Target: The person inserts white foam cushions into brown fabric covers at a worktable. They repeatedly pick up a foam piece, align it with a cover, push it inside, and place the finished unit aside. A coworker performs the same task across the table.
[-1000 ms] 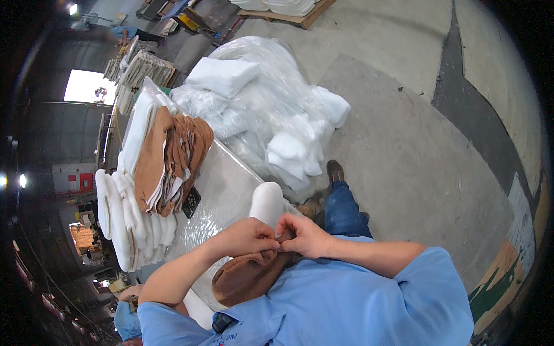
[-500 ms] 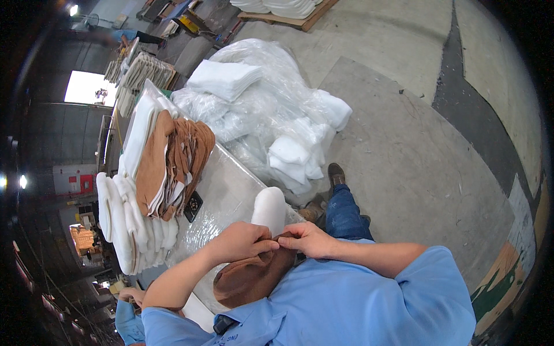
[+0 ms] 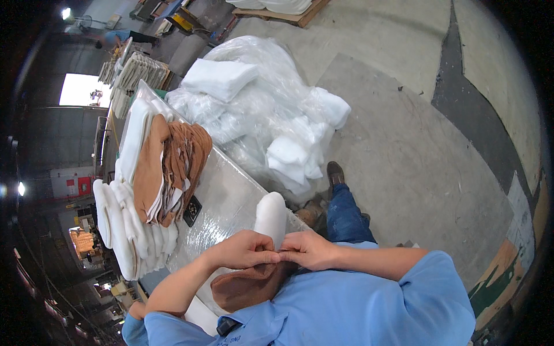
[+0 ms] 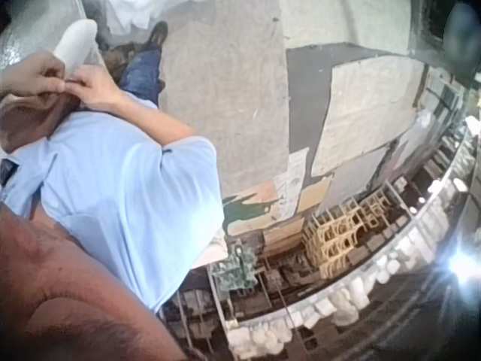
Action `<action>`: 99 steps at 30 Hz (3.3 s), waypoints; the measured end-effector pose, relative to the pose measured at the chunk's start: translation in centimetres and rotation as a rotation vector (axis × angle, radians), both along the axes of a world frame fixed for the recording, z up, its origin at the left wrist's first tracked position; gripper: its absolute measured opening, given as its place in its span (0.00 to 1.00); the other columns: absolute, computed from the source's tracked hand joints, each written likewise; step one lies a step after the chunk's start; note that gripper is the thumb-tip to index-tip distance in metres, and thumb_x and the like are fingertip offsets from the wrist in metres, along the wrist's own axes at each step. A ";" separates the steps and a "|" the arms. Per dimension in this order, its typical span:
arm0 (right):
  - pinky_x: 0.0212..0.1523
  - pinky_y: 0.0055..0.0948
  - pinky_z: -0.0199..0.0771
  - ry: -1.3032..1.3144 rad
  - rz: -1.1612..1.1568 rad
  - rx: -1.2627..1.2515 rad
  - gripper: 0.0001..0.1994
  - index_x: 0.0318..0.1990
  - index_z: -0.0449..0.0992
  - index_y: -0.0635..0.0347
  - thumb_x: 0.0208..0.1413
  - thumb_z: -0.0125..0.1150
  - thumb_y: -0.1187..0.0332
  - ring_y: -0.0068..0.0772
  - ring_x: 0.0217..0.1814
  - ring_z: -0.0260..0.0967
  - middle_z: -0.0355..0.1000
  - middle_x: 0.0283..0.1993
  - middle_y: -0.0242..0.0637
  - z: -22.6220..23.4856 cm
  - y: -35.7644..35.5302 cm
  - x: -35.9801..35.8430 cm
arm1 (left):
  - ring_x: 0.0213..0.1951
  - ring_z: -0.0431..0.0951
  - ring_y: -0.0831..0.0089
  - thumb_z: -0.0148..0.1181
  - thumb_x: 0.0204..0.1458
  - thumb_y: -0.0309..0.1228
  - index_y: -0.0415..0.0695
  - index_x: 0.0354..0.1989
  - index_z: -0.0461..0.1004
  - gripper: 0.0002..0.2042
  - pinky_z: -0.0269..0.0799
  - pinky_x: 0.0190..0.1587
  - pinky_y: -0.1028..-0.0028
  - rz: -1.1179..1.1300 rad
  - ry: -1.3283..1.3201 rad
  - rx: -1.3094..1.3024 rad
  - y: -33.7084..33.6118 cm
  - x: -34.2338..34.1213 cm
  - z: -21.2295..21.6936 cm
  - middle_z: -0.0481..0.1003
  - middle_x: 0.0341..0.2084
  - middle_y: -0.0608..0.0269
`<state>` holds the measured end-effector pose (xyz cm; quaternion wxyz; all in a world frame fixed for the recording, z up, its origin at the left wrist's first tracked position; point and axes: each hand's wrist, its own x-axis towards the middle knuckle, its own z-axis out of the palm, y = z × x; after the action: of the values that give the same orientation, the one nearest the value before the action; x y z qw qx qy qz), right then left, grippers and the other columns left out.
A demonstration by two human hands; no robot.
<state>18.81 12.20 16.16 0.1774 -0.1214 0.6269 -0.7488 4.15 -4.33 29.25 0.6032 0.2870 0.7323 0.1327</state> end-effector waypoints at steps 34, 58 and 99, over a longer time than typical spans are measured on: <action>0.49 0.30 0.75 -0.228 -0.109 -0.099 0.13 0.42 0.82 0.68 0.70 0.60 0.65 0.33 0.49 0.75 0.76 0.52 0.40 -5.1 -0.6 -14.5 | 0.42 0.70 0.63 0.61 0.66 0.32 0.37 0.29 0.73 0.14 0.68 0.48 0.68 0.678 0.069 0.410 -4.4 -8.6 -11.5 0.67 0.38 0.55; 0.60 0.31 0.63 -0.569 0.015 -0.016 0.15 0.41 0.82 0.62 0.70 0.60 0.58 0.31 0.55 0.60 0.67 0.44 0.32 -15.3 -2.2 -13.5 | 0.46 0.68 0.70 0.58 0.68 0.40 0.38 0.33 0.75 0.16 0.66 0.52 0.71 0.801 -0.117 0.316 -6.2 -8.0 -22.6 0.68 0.40 0.61; 0.53 0.25 0.74 -0.192 0.748 0.470 0.16 0.59 0.78 0.60 0.64 0.62 0.75 0.23 0.48 0.74 0.77 0.51 0.30 -7.1 -5.2 -27.6 | 0.38 0.83 0.64 0.60 0.65 0.41 0.43 0.50 0.81 0.15 0.77 0.43 0.66 1.969 0.925 -0.416 -32.4 24.7 -13.3 0.84 0.34 0.56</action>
<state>-8.74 6.99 9.04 0.5160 -0.2263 0.6735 -0.4785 28.84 -36.73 16.00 -0.0611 -0.5058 0.8032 0.3086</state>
